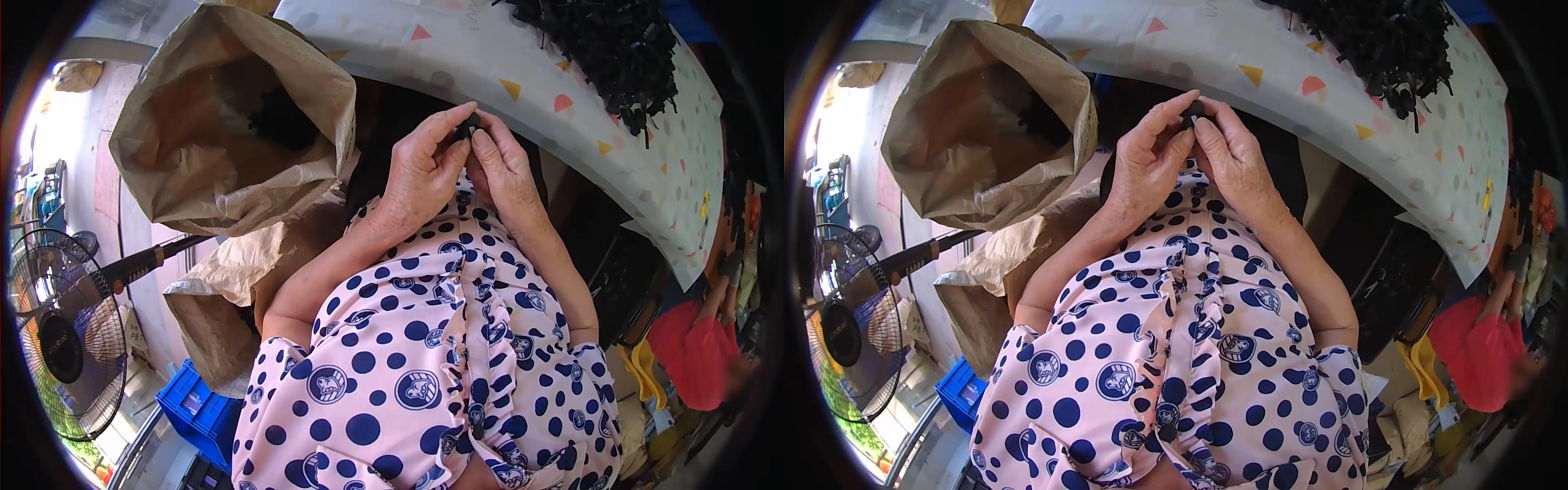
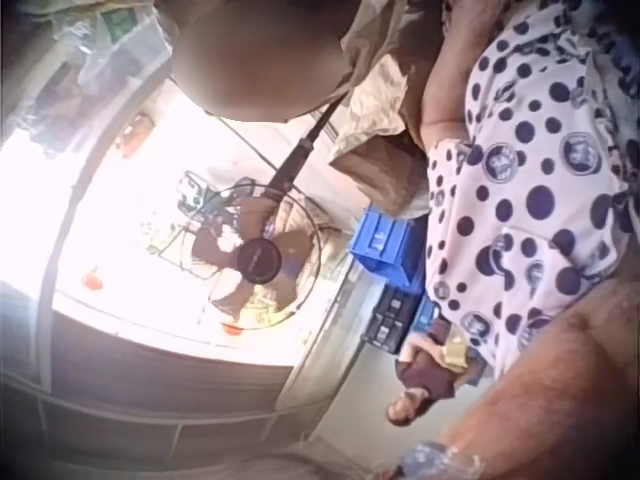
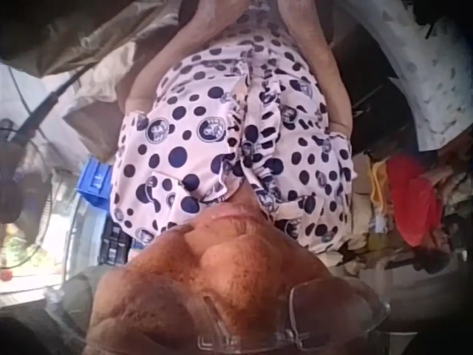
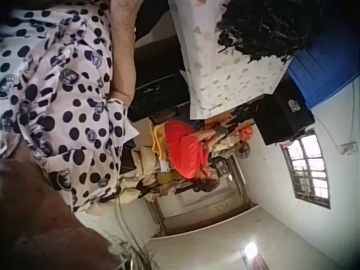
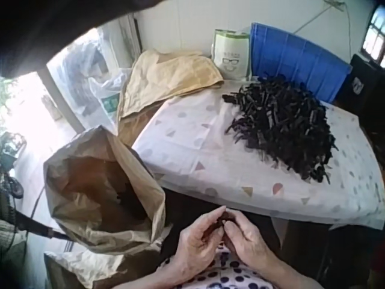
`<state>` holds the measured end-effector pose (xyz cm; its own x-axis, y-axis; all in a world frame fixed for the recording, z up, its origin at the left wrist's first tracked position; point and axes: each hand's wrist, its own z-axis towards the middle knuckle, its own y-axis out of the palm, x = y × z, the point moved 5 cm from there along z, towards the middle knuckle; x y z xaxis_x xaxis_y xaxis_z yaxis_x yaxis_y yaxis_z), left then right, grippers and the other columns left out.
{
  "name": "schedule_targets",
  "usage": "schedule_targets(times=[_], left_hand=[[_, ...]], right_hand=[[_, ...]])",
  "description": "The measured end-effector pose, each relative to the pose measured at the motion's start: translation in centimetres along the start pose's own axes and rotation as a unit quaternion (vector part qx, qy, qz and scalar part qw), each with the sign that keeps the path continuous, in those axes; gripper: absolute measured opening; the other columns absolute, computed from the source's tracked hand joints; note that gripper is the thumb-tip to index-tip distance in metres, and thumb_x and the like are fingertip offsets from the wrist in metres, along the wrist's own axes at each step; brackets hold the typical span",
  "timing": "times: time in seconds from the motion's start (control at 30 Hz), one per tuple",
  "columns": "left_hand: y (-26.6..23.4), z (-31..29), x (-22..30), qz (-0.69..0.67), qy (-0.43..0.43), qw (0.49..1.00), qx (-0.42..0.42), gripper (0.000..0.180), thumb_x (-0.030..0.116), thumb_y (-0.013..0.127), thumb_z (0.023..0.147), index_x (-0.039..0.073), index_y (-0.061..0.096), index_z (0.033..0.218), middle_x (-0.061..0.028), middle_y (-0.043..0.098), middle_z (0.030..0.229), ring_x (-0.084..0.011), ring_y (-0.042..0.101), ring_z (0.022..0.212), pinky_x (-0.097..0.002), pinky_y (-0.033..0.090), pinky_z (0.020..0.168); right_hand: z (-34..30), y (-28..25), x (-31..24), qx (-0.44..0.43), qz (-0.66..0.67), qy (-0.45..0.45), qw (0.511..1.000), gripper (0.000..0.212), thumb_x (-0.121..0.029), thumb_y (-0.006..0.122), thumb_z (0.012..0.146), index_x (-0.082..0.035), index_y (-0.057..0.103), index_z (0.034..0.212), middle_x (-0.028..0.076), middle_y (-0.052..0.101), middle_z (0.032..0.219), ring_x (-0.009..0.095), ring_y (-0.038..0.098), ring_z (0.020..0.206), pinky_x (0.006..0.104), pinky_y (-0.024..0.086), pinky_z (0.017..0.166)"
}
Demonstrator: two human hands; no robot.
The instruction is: Picking up small black plastic components from a pile and placing them into a paper bag.
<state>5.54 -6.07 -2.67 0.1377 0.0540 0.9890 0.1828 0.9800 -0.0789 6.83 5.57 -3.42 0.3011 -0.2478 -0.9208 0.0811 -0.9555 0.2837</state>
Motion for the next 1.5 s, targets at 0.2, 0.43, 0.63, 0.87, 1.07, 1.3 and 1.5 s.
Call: schedule_targets(times=[0.2, 0.43, 0.63, 0.87, 1.07, 1.3, 1.5], left_hand=[[0.0, 0.4, 1.1, 0.124, 0.069, 0.99, 0.023, 0.043, -0.012, 0.057, 0.079, 0.004, 0.059, 0.119, -0.006, 0.059, 0.087, -0.0113, 0.053, 0.07, -0.0224, 0.046, 0.064], [0.6, 1.1, 0.4, 0.171, 0.081, 0.982, 0.006, 0.041, -0.011, 0.057, 0.077, 0.004, 0.061, 0.115, -0.0099, 0.062, 0.089, -0.016, 0.058, 0.07, -0.0244, 0.047, 0.062], [0.2, 0.4, 0.8, 0.167, 0.016, 0.986, 0.002, 0.037, -0.005, 0.059, 0.079, 0.009, 0.059, 0.113, -0.0123, 0.061, 0.084, -0.0211, 0.061, 0.067, -0.0294, 0.049, 0.062], [-0.2, 0.8, 0.3, -0.242, -0.128, 0.96, -0.054, 0.037, 0.008, 0.05, 0.096, 0.007, 0.038, 0.131, -0.0081, 0.06, 0.099, -0.0124, 0.06, 0.081, -0.0197, 0.047, 0.066], [0.9, 0.6, -0.1, -0.396, -0.207, 0.889, -0.098, 0.035, 0.007, 0.05, 0.095, 0.007, 0.046, 0.13, -0.0059, 0.057, 0.095, -0.0129, 0.061, 0.076, -0.0211, 0.049, 0.065], [2.2, 0.3, 0.7, -0.323, -0.22, 0.91, -0.14, 0.035, 0.008, 0.051, 0.095, 0.006, 0.048, 0.13, -0.0053, 0.057, 0.091, -0.0108, 0.061, 0.07, -0.0196, 0.049, 0.06], [1.9, 0.6, 0.4, -0.089, -0.161, 0.961, -0.207, 0.044, 0.0, 0.051, 0.092, 0.003, 0.04, 0.134, -0.0046, 0.058, 0.097, -0.0081, 0.059, 0.074, -0.0184, 0.048, 0.063]], right_hand=[[0.1, -0.1, -0.2, 0.003, -0.007, 0.007, 1.0, 0.026, -0.02, 0.044, 0.1, -0.007, 0.049, 0.123, -0.006, 0.044, 0.068, 0.001, 0.036, 0.053, 0.016, 0.029, 0.046], [0.6, -1.2, 0.6, 0.038, 0.041, 0.07, 0.996, 0.025, -0.017, 0.046, 0.099, -0.01, 0.052, 0.122, -0.007, 0.043, 0.065, 0.001, 0.036, 0.051, 0.0158, 0.029, 0.045], [0.9, -1.9, 1.6, -0.041, -0.072, -0.05, 0.995, 0.028, -0.018, 0.049, 0.098, -0.009, 0.05, 0.125, -0.006, 0.045, 0.068, 0.001, 0.039, 0.055, 0.0153, 0.032, 0.05], [-0.1, -3.1, 0.1, -0.007, -0.048, -0.081, 0.996, 0.015, -0.014, 0.05, 0.097, -0.004, 0.054, 0.108, -0.001, 0.055, 0.075, 0.002, 0.041, 0.054, 0.0155, 0.033, 0.048], [-0.7, -3.8, -1.6, -0.035, 0.061, -0.098, 0.993, 0.013, -0.015, 0.055, 0.095, -0.007, 0.055, 0.105, 0.0, 0.058, 0.076, 0.002, 0.04, 0.048, 0.0151, 0.031, 0.044], [0.6, -4.3, -0.3, -0.102, 0.123, 0.002, 0.987, 0.022, -0.024, 0.065, 0.088, -0.007, 0.058, 0.099, -0.005, 0.051, 0.067, 0.001, 0.033, 0.045, 0.0167, 0.022, 0.04], [0.3, -4.5, -0.4, -0.068, 0.015, 0.007, 0.998, 0.016, -0.021, 0.065, 0.089, -0.006, 0.059, 0.089, -0.007, 0.049, 0.064, 0.0, 0.032, 0.045, 0.017, 0.021, 0.04]])
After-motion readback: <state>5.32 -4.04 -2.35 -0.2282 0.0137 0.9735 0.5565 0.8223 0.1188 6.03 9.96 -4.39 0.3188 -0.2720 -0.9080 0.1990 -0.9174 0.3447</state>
